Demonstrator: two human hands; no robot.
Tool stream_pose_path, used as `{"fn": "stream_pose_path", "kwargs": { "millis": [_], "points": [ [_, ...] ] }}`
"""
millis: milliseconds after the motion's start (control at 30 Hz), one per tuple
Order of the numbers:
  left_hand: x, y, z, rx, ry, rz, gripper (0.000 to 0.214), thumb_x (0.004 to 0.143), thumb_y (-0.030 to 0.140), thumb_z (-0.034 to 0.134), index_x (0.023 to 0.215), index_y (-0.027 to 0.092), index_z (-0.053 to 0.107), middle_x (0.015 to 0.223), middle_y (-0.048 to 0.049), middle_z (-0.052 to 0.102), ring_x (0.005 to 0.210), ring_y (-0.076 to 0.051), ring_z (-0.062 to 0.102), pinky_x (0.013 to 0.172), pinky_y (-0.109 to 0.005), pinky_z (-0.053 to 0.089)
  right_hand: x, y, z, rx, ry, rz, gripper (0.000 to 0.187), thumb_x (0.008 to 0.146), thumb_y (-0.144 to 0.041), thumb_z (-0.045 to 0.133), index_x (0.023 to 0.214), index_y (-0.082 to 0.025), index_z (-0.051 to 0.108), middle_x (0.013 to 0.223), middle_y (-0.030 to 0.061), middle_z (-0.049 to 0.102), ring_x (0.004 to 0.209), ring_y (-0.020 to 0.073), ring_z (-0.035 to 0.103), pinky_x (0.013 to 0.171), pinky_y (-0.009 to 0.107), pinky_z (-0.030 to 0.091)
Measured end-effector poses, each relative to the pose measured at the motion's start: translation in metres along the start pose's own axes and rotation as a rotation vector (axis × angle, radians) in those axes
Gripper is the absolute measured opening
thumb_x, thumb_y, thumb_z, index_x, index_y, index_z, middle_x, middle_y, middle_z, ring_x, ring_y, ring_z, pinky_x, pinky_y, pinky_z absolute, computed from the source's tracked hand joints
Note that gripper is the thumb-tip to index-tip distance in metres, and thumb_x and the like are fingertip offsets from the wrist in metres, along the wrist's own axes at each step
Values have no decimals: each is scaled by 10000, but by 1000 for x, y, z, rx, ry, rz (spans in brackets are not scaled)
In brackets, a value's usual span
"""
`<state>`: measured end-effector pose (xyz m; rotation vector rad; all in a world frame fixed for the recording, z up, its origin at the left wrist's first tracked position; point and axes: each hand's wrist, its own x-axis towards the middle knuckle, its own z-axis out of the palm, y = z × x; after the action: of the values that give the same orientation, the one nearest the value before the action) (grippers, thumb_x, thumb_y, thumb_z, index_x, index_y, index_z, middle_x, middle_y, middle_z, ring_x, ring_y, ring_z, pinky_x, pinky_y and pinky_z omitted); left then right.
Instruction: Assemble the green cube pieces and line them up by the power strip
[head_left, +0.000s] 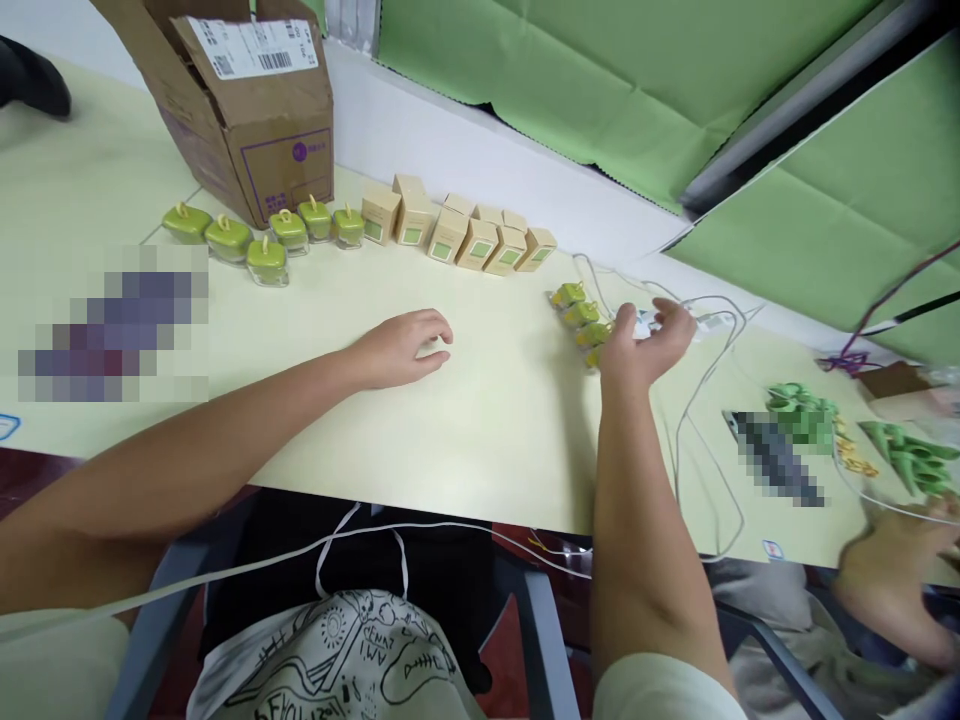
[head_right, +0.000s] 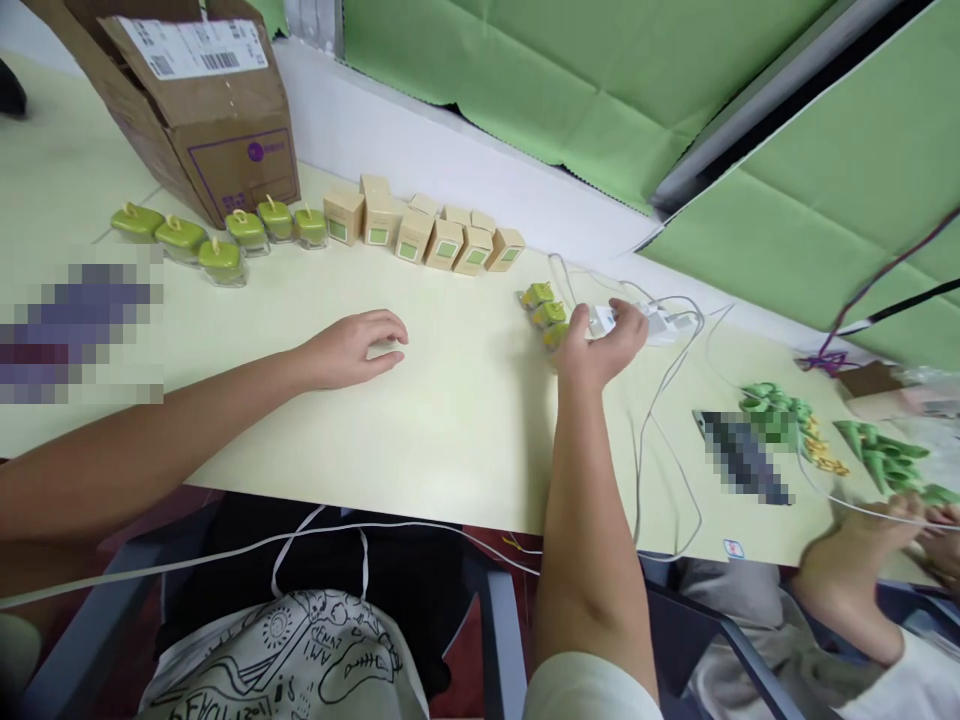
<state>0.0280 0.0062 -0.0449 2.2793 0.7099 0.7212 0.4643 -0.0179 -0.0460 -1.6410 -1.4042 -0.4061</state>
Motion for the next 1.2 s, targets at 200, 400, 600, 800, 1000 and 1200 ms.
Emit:
{"fn": "stream_pose_path", "kwargs": {
  "millis": [200,400,600,800,1000,1200],
  "points": [
    [10,-24,-20,183,350,-76,245,1026,314,624,1207,202,745,1383,-138,789,1357,-322,722,1231,-530,556,-34,-131,30,127,29,-263,316,1108,-489,586,1306,-268,695,1270,152,760,1245,377,768,1089,660,631],
    [8,-32,-70,392,613,-298,429,1015,509,757,1367,272,699,1594,-114,629,1532,-385,482,1345,-695,349,-96,-193,52,353,-211,-308,185,1031,-321,654,1188,-263,733,1162,142,806,1102,358,784,1027,591,645],
    [-20,-78,-132,351,755,-431,764,766,940,747,1122,264,719,1488,-192,654,1681,-548,296,1208,-745,190,-90,-174,55,454,-222,-102,149,991,-324,651,1080,-256,750,1059,93,803,876,264,772,859,477,680],
    [-31,-103,-155,355,669,-415,738,542,966,798,791,306,583,947,-115,676,1420,-446,584,1118,-620,324,-85,-174,53,473,-257,-15,182,961,-342,647,1076,-254,757,1083,82,822,851,232,770,873,457,699],
    [-5,-41,-94,341,498,-243,234,942,496,761,1031,281,768,1041,-92,659,1107,-343,603,1154,-623,508,-88,-178,52,552,-483,43,355,965,-499,727,1222,-253,737,1251,130,845,958,259,797,902,483,711],
    [-2,19,-25,274,290,90,349,1073,194,534,1278,222,814,1247,-99,761,1109,-276,752,1012,-451,633,-93,-191,50,664,-701,-14,1036,793,-633,967,1679,-283,557,1721,218,676,1429,402,756,1026,560,718]
  ]
}}
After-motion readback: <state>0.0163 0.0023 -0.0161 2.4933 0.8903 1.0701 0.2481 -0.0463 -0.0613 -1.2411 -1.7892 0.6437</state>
